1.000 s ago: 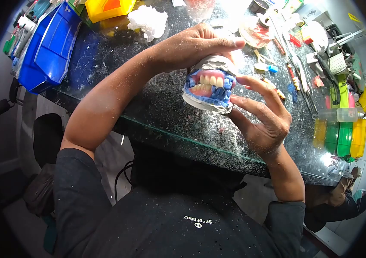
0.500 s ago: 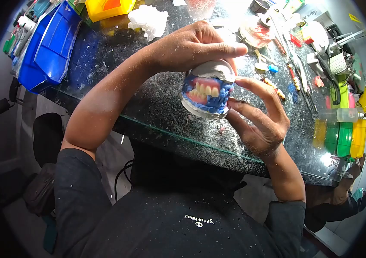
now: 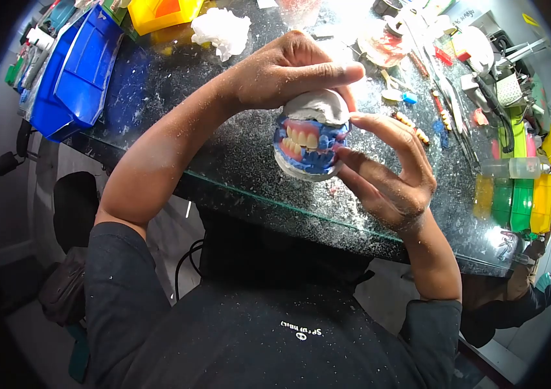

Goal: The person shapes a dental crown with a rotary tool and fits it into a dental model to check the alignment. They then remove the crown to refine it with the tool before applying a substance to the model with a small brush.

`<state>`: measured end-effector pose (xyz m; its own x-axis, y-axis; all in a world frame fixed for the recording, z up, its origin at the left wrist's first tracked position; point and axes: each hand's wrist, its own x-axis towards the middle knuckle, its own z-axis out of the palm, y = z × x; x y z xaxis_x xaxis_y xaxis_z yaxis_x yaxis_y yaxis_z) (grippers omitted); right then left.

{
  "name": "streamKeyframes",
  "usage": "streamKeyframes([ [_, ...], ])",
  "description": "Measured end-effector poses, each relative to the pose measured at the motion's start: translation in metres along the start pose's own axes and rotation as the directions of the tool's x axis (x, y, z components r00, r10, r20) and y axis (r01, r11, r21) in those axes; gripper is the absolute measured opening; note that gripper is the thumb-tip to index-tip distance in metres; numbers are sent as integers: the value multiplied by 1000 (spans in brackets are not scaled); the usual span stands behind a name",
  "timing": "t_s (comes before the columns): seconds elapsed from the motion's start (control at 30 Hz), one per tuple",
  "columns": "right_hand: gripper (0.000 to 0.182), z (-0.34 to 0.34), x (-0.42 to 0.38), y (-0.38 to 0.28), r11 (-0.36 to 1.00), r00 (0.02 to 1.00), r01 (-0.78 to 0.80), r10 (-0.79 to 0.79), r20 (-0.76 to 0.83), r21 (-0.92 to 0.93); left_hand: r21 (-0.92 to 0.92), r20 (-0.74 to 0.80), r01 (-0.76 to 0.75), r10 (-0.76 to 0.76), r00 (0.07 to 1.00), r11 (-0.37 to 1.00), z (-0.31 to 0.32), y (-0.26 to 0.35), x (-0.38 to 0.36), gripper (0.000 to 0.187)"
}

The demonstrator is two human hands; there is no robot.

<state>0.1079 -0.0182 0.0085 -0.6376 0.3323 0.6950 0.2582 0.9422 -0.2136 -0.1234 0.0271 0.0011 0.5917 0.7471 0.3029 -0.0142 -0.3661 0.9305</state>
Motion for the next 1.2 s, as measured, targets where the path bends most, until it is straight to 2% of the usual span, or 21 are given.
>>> streamKeyframes([
  [0.43, 23, -2, -3, 6, 1000, 998, -11, 10, 55, 17, -51, -3, 64, -64, 998, 997, 3, -4, 0, 46],
  [0.53, 25, 0, -5, 9, 998, 998, -48, 47, 36, 27, -6, 27, 149, -149, 988, 989, -2, -5, 1, 45],
  [0.6, 27, 0, -8, 14, 993, 995, -102, 101, 15, 65, -117, -213, 196, -217, 953, 974, 8, -2, 0, 47],
  [0.67, 24, -6, -7, 21, 983, 984, -177, 175, 45, 57, -330, -270, 271, -366, 891, 904, 6, 4, -2, 52],
  [0.73, 22, -9, -5, 28, 965, 967, -253, 249, 59, 67, -512, -398, 68, -307, 864, 856, 9, 10, -2, 35],
  [0.77, 25, -10, -5, 30, 946, 947, -317, 312, 71, 70, -360, -570, 121, -320, 757, 925, 22, 24, -9, 31],
  [0.8, 28, -10, -6, 33, 922, 925, -378, 372, 81, 78, -553, -429, 22, -308, 849, 833, 9, 5, -22, 35],
  [0.87, 30, -11, -5, 40, 928, 930, -368, 367, 35, 53, -697, -472, -53, -402, 785, 715, 20, 19, -39, 44],
  [0.9, 29, -13, -6, 41, 916, 917, -399, 399, 1, 47, -727, -510, -150, -382, 771, 670, 27, 17, -47, 43],
  [0.93, 18, -18, -3, 35, 864, 869, -492, 494, 3, 112, -731, -578, -237, -397, 713, 640, 36, 18, -52, 45],
  [1.0, 9, -31, -6, 34, 818, 844, -521, 536, 6, 246, -731, -637, -346, -405, 656, 588, 51, 18, -60, 47],
  [1.07, 10, -30, 1, 14, 815, 845, -466, 525, -99, 344, -705, -684, -385, -426, 592, 596, 65, 20, -63, 47],
  [1.1, 15, -16, 9, -4, 789, 814, -416, 545, -201, 453, -694, -702, -403, -436, 563, 597, 72, 20, -64, 48],
  [1.13, 24, -10, 15, -21, 752, 801, -434, 574, -171, 495, -668, -717, -403, -398, 572, 625, 78, 22, -65, 48],
  [1.17, 27, -3, 17, -27, 816, 866, -366, 474, -157, 447, -644, -728, -401, -360, 583, 652, 85, 25, -66, 48],
  [1.2, 31, 2, 20, -33, 842, 892, -340, 429, -138, 419, -621, -734, -397, -323, 598, 675, 92, 28, -67, 48],
])
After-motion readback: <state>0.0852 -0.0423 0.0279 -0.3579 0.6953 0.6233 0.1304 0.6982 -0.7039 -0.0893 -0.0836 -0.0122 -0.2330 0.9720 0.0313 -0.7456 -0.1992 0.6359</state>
